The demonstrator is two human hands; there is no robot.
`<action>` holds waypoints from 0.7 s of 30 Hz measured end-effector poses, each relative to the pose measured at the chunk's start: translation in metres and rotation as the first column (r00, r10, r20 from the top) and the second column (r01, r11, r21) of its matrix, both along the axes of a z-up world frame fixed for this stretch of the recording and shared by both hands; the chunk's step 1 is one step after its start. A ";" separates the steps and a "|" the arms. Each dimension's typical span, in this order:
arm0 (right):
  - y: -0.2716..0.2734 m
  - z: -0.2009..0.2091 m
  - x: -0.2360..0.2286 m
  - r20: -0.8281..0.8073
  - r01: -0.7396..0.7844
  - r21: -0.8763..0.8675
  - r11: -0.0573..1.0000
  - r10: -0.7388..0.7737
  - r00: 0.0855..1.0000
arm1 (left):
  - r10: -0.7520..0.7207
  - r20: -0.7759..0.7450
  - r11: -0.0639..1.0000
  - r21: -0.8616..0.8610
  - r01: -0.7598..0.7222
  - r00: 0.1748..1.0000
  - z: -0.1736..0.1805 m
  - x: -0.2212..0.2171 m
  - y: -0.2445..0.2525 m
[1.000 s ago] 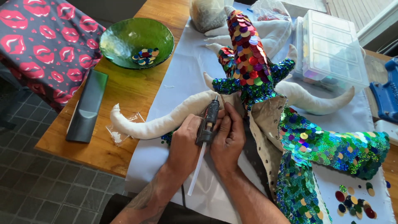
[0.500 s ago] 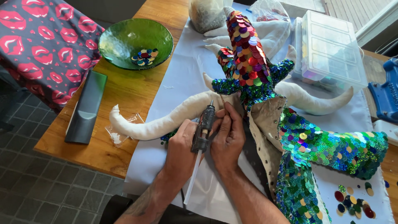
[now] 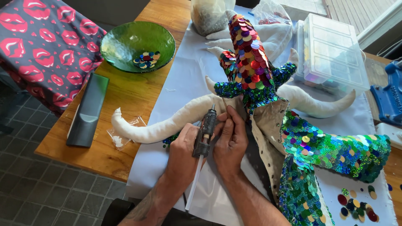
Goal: Decorating a fabric horn with sequins using a hot glue gun
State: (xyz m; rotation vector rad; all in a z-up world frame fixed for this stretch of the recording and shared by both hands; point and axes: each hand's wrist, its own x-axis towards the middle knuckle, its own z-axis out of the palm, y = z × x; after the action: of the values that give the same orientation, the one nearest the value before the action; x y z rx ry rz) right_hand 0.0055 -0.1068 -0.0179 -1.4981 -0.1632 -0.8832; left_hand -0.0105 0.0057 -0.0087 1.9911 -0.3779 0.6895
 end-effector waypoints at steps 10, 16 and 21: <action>0.002 0.015 -0.026 -0.195 0.143 0.000 0.990 -0.140 0.971 | -0.109 -0.005 0.994 0.000 0.109 0.994 0.029 -0.012 0.010; -0.005 0.023 -0.057 -0.149 0.232 -0.228 0.946 -0.269 0.951 | -0.086 0.011 0.995 -0.054 0.087 0.996 0.039 -0.037 0.024; -0.002 0.041 -0.075 -0.090 0.065 -0.204 0.977 -0.085 0.992 | -0.153 0.010 0.985 -0.082 0.154 0.988 0.047 -0.071 0.051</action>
State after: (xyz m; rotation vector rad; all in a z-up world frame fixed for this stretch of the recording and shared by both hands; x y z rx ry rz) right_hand -0.0691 -0.1090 0.0235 -1.7420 -0.1265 -0.8708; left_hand -0.0812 0.0563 0.0387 1.8609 -0.4919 0.6018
